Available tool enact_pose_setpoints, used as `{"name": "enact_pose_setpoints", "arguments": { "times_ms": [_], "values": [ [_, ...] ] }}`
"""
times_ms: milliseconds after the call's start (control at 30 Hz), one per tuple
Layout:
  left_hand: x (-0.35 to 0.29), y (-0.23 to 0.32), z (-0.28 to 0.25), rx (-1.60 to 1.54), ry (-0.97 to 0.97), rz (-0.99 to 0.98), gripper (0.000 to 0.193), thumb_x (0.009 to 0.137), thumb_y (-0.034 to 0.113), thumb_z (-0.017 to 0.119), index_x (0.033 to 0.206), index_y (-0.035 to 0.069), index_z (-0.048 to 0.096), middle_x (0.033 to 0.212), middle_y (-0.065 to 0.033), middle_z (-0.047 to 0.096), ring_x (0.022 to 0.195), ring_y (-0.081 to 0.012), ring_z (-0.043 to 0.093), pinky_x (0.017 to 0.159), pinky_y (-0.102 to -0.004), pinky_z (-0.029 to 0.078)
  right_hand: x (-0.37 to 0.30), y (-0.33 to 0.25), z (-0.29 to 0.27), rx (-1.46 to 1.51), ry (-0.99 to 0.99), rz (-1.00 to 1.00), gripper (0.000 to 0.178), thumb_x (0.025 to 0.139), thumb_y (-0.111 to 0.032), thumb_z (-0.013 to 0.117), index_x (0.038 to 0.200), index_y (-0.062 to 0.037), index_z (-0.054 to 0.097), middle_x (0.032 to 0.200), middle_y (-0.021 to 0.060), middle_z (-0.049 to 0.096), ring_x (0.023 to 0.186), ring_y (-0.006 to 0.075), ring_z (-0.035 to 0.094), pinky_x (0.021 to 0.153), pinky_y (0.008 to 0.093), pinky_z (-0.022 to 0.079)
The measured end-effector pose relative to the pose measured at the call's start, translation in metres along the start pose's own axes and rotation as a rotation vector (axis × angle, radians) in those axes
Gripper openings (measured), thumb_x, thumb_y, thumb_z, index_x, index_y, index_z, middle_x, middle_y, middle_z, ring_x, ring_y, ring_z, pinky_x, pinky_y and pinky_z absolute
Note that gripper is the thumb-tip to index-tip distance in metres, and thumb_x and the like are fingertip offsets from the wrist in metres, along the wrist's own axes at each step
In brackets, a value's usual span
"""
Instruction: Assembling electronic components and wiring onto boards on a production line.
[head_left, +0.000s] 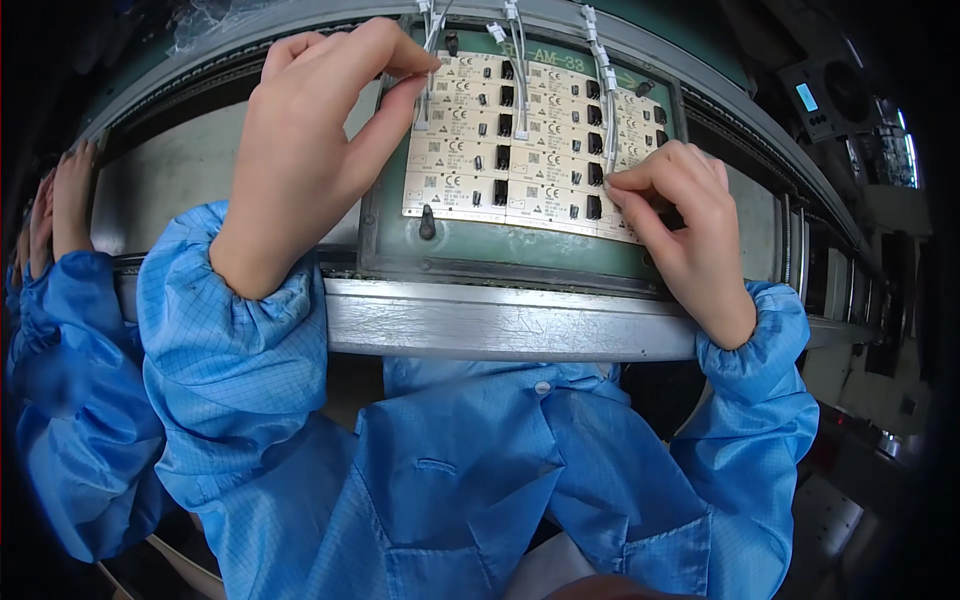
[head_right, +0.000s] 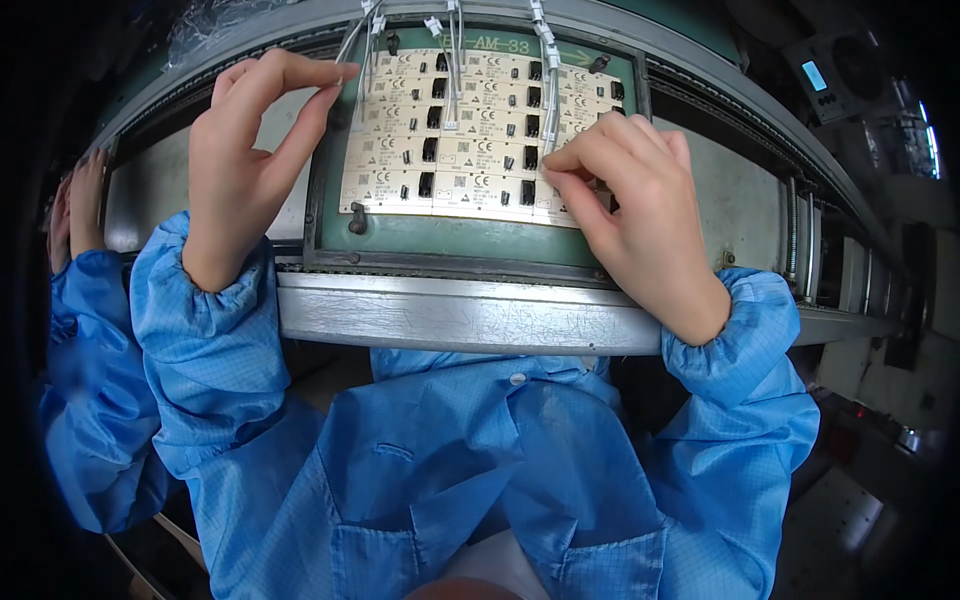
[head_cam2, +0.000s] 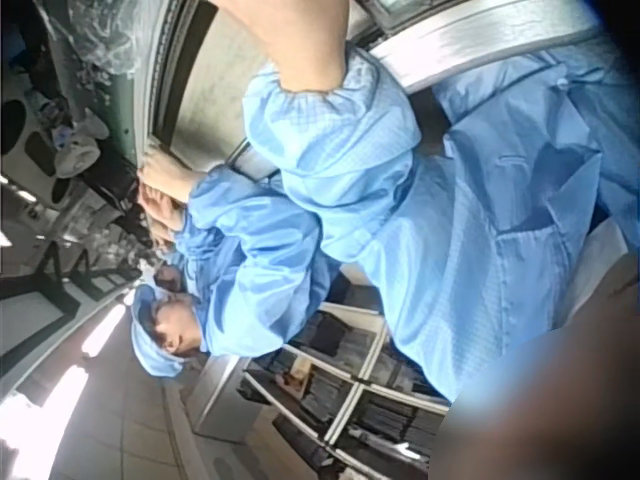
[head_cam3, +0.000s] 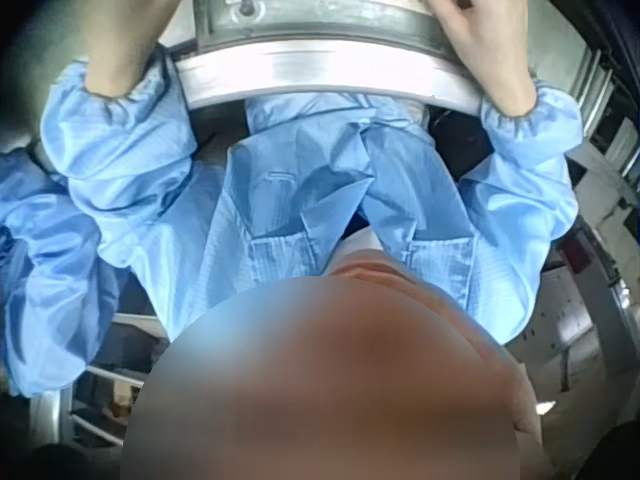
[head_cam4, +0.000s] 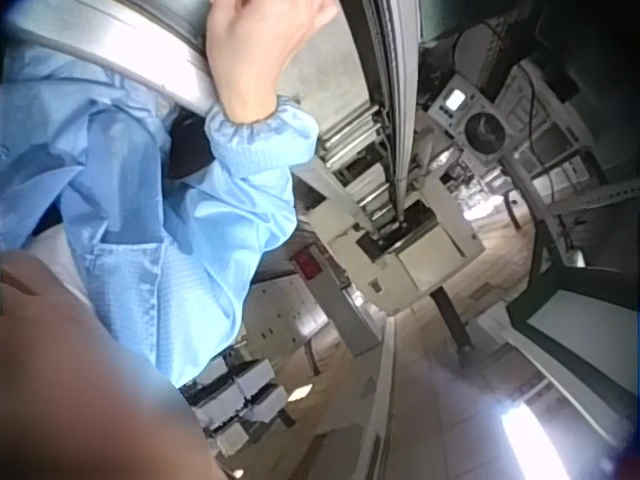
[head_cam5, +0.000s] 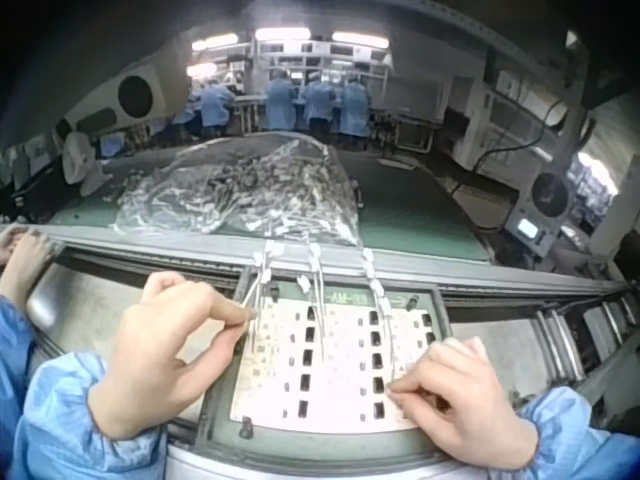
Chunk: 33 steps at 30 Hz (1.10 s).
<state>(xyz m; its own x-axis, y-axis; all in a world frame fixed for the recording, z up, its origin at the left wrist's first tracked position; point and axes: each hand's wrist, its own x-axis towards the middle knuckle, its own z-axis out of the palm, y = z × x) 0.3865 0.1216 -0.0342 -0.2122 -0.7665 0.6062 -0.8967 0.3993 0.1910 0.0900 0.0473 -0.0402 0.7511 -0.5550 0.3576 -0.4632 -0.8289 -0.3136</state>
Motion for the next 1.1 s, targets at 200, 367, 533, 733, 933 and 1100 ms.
{"name": "enact_pose_setpoints", "arguments": {
  "times_ms": [200, 367, 533, 733, 933, 1100],
  "values": [
    [-0.002, 0.006, -0.001, -0.019, -0.005, 0.013, 0.012, 0.089, 0.002, 0.067, 0.100, 0.004, 0.070, 0.098, -0.0039, 0.075, 0.092, -0.0185, 0.070, 0.093, -0.0304, 0.044, -0.004, -0.002, 0.001, -0.087, 0.032, -0.025, 0.009, 0.080, -0.003, 0.073, 0.089, -0.0055, 0.071, 0.080, 0.0036, 0.058, 0.078, 0.0201, 0.055, 0.076, 0.0327, 0.035],
    [-0.003, 0.002, -0.002, -0.017, -0.015, 0.001, 0.011, 0.089, 0.003, 0.067, 0.100, 0.004, 0.069, 0.098, -0.0040, 0.075, 0.092, -0.0185, 0.070, 0.093, -0.0306, 0.044, -0.002, -0.004, 0.001, -0.125, 0.023, -0.059, 0.013, 0.081, -0.002, 0.072, 0.093, -0.0049, 0.072, 0.082, 0.0040, 0.059, 0.080, 0.0206, 0.055, 0.077, 0.0329, 0.036],
    [-0.001, 0.002, 0.001, -0.017, -0.028, -0.017, 0.011, 0.089, 0.004, 0.068, 0.099, 0.004, 0.069, 0.099, -0.0039, 0.075, 0.092, -0.0191, 0.069, 0.093, -0.0310, 0.044, -0.006, -0.002, 0.000, -0.072, 0.013, -0.056, 0.017, 0.081, 0.000, 0.071, 0.098, -0.0035, 0.072, 0.083, 0.0052, 0.060, 0.082, 0.0216, 0.056, 0.080, 0.0339, 0.037],
    [-0.001, 0.000, 0.002, -0.020, -0.027, -0.014, 0.010, 0.089, 0.004, 0.068, 0.099, 0.003, 0.069, 0.099, -0.0038, 0.076, 0.093, -0.0186, 0.070, 0.093, -0.0302, 0.044, -0.009, 0.001, -0.006, -0.042, -0.027, -0.036, 0.019, 0.082, 0.000, 0.070, 0.101, -0.0030, 0.074, 0.084, 0.0053, 0.061, 0.082, 0.0210, 0.056, 0.081, 0.0338, 0.037],
    [-0.002, -0.001, 0.000, -0.041, -0.015, 0.013, 0.011, 0.088, 0.002, 0.069, 0.099, 0.003, 0.069, 0.101, -0.0047, 0.076, 0.094, -0.0182, 0.070, 0.093, -0.0292, 0.045, -0.001, 0.012, -0.008, -0.076, -0.049, -0.130, 0.020, 0.082, -0.002, 0.070, 0.101, -0.0036, 0.075, 0.083, 0.0045, 0.061, 0.082, 0.0208, 0.057, 0.082, 0.0333, 0.037],
    [-0.001, 0.000, -0.001, -0.042, -0.007, 0.003, 0.010, 0.089, 0.003, 0.068, 0.098, 0.004, 0.069, 0.098, -0.0045, 0.076, 0.092, -0.0186, 0.070, 0.092, -0.0300, 0.044, -0.008, -0.008, -0.014, -0.212, -0.098, -0.165, 0.026, 0.081, 0.003, 0.066, 0.105, -0.0031, 0.073, 0.090, 0.0068, 0.061, 0.087, 0.0228, 0.057, 0.089, 0.0394, 0.036]
  ]
}}
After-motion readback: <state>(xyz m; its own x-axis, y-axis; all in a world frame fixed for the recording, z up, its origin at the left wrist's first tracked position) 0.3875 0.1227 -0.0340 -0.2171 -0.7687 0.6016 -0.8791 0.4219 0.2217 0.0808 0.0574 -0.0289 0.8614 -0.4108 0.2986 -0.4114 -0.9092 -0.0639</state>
